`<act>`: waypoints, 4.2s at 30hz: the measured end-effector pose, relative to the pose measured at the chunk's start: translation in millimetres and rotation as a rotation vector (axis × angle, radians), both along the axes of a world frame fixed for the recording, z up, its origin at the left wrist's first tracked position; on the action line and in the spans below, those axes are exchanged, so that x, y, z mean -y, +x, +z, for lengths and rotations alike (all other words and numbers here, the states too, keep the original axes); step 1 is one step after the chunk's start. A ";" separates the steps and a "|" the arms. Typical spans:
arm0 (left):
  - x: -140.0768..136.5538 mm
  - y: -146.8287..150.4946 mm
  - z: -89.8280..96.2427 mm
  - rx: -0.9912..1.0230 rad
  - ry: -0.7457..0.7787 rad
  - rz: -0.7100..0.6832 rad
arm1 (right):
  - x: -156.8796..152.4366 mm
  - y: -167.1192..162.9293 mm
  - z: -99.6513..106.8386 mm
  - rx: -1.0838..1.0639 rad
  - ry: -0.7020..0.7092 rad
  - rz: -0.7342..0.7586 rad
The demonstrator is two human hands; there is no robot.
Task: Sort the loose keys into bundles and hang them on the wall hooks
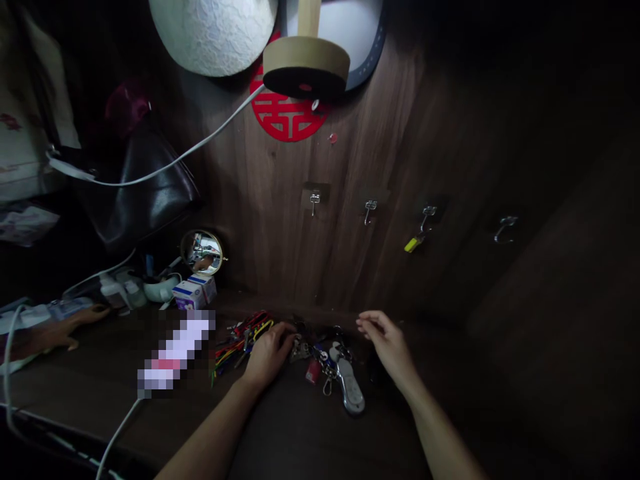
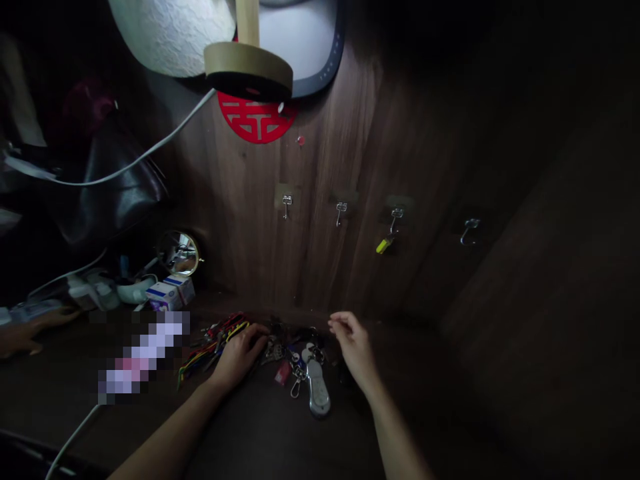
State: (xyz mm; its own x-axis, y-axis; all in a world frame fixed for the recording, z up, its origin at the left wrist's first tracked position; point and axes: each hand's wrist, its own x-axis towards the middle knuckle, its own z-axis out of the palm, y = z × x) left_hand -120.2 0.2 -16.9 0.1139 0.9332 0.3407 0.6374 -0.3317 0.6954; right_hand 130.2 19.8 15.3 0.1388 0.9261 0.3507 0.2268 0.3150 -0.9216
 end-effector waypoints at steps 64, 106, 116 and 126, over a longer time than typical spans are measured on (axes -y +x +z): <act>3.8 2.6 -2.9 -0.234 0.233 -0.008 | 23.5 -12.5 -28.6 0.838 0.228 0.180; 21.6 19.0 11.1 -0.378 0.251 -0.156 | 26.4 -19.0 -19.4 0.945 -0.131 0.093; 17.6 14.9 4.4 -0.280 0.203 -0.056 | 24.5 -15.6 -25.6 0.856 -0.112 0.057; 12.4 14.4 -2.8 -0.276 0.193 -0.058 | 22.3 -14.2 -31.9 0.911 -0.036 0.064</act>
